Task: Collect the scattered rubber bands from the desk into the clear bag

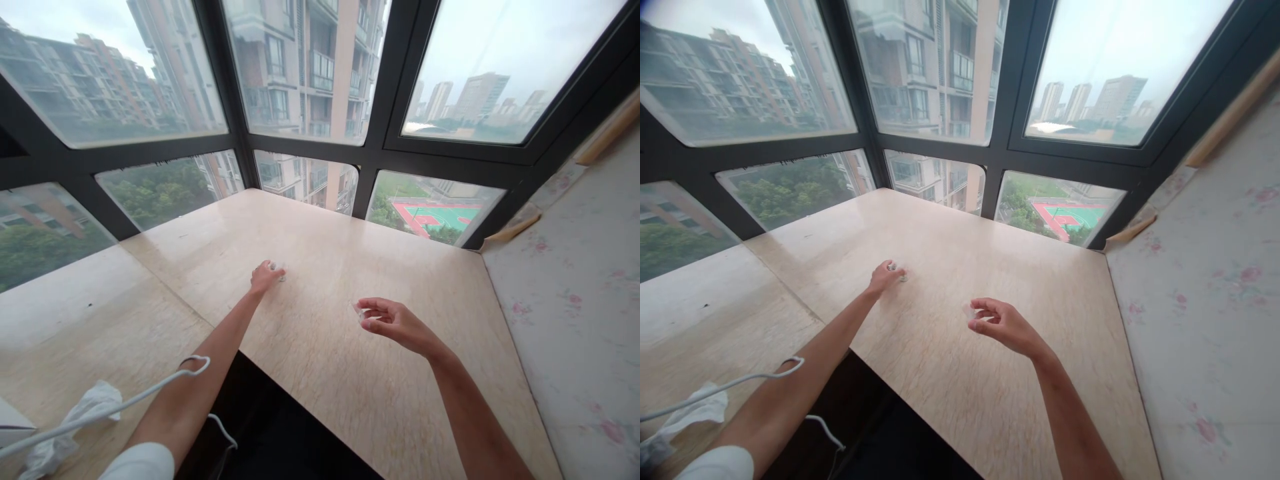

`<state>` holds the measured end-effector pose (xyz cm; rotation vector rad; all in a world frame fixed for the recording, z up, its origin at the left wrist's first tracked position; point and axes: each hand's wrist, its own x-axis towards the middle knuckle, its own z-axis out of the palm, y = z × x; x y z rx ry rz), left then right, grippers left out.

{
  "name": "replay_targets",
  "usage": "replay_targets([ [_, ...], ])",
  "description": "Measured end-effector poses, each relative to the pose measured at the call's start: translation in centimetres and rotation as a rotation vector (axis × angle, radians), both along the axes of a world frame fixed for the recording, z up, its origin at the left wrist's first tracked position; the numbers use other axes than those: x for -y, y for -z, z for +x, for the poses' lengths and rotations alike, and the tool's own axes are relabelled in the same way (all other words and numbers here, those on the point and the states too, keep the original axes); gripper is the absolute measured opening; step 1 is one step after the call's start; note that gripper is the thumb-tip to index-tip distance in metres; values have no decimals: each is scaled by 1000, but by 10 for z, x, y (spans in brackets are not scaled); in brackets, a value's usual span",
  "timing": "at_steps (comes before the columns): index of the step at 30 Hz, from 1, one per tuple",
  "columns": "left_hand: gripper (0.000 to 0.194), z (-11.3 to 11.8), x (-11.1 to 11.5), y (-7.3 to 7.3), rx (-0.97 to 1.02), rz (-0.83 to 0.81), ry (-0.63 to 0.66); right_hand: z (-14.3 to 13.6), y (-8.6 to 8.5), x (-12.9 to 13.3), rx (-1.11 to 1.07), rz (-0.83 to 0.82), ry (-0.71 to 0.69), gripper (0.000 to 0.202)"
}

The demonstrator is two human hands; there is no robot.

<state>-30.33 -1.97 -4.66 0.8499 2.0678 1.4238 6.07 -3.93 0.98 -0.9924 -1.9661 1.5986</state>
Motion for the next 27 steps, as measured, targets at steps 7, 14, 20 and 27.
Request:
replay_targets([
  [7,57,-20,-5,-15,-195,-223,-27,-1,4,3,38,6,-45,49],
  [14,61,-6,21,-37,-305,-210,-76,6,8,-5,-10,4,-2,49],
  [20,75,49,43,-43,107,122,49,14,-8,5,-259,-176,112,48],
  [27,90,134,72,-10,504,124,408,78,16,36,-630,-567,356,40],
])
